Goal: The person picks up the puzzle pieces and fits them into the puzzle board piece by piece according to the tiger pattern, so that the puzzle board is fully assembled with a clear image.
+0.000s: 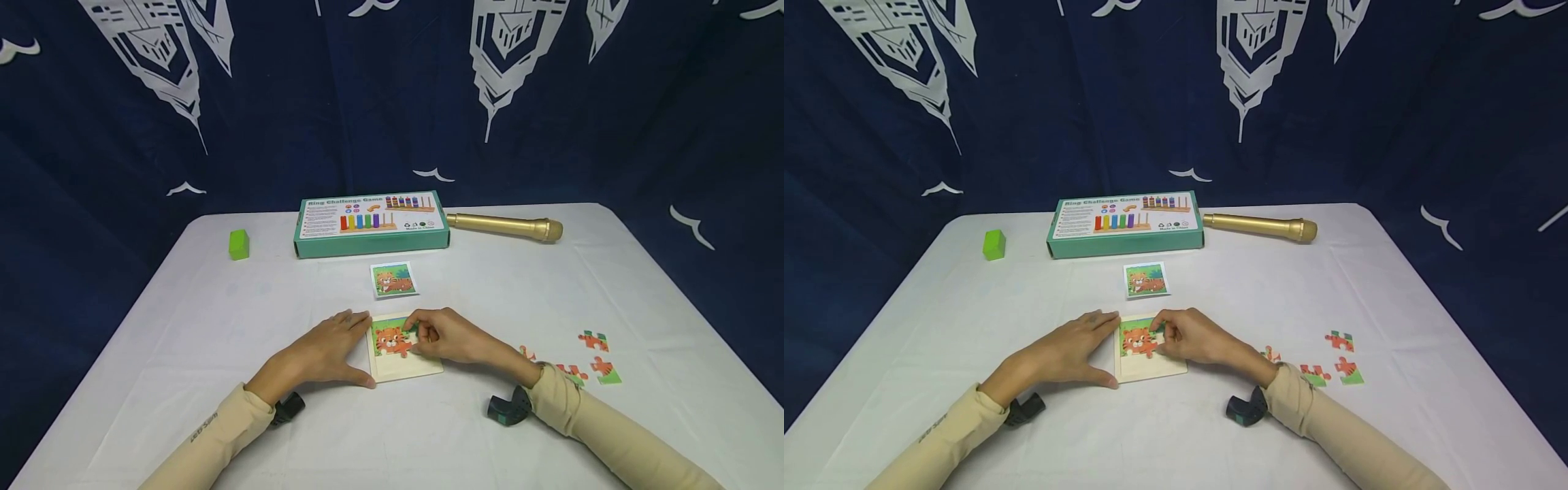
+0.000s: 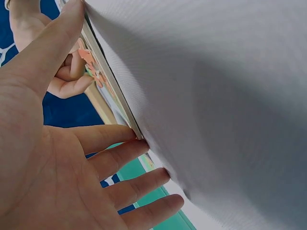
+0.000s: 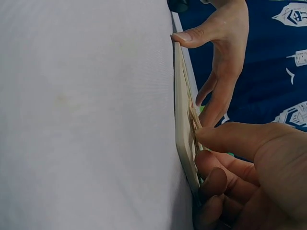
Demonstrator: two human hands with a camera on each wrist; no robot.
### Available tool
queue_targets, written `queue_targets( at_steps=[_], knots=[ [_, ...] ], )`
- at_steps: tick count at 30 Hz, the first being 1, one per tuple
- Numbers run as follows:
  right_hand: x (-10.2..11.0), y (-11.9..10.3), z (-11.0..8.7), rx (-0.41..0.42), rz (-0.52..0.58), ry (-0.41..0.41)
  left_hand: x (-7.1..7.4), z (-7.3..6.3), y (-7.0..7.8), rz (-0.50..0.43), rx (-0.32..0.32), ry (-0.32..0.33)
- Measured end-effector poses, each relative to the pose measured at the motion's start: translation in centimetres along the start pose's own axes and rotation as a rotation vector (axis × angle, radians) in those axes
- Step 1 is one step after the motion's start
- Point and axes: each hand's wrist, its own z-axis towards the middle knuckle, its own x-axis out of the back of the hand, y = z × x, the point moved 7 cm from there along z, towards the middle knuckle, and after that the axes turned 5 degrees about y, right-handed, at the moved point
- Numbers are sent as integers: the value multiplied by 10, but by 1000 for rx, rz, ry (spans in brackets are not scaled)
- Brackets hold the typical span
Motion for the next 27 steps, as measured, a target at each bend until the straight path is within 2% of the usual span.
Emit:
queue_targets(
  at_steps=[11,27],
  knots=[
    [1,-2,0,8,-55,4,0,0,0,0,2,3],
    [0,-3,0,4,-69,4,1,0,0,-9,5,2]
  ],
)
